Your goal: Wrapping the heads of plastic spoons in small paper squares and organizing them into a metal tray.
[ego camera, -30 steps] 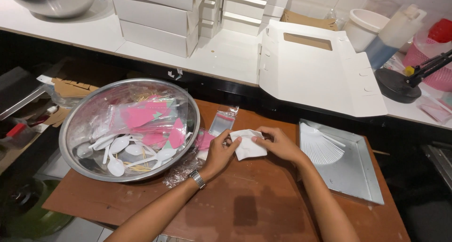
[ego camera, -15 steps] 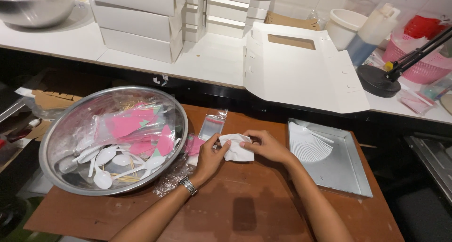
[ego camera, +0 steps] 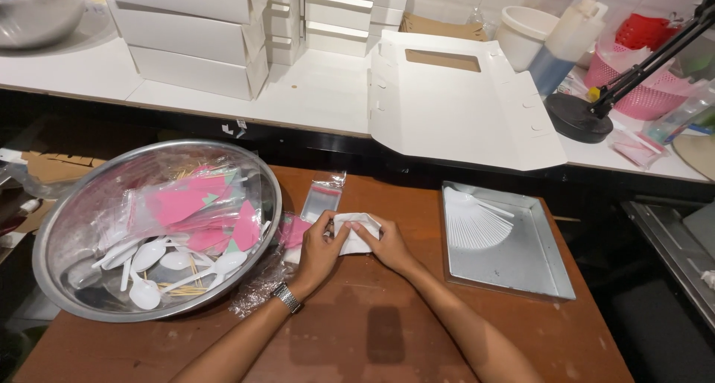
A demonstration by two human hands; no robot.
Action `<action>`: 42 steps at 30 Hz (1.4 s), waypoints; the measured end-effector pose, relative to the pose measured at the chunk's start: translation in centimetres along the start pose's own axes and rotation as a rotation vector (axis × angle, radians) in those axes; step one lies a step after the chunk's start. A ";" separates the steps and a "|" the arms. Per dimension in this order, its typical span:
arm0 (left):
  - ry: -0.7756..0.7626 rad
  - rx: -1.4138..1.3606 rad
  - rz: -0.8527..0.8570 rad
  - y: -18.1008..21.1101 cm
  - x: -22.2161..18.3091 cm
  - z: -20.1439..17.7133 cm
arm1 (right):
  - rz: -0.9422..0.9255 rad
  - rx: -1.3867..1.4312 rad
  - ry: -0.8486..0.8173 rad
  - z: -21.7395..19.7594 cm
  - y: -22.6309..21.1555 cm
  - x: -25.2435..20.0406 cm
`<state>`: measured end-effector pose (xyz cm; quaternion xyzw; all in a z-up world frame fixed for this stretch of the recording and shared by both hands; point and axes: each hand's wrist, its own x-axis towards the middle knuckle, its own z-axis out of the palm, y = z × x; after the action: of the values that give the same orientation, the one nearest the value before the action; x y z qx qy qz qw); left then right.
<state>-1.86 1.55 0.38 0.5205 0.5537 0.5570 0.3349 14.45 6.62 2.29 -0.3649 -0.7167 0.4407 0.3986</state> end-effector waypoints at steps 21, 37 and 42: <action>0.005 0.049 0.066 -1.8 0.4 0.5 | -0.234 -0.205 0.106 0.2 2.3 -0.2; -0.118 0.522 0.681 8.0 -3.4 -1.1 | -0.171 -0.130 0.244 -1.1 5.3 0.3; -0.234 0.612 0.833 12.6 -3.3 -6.2 | -0.074 -0.145 0.273 -1.2 5.0 0.5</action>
<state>-4.38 -5.32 12.82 0.8290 0.3961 0.3941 -0.0225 16.20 9.18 -1.90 -0.4225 -0.6990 0.3189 0.4809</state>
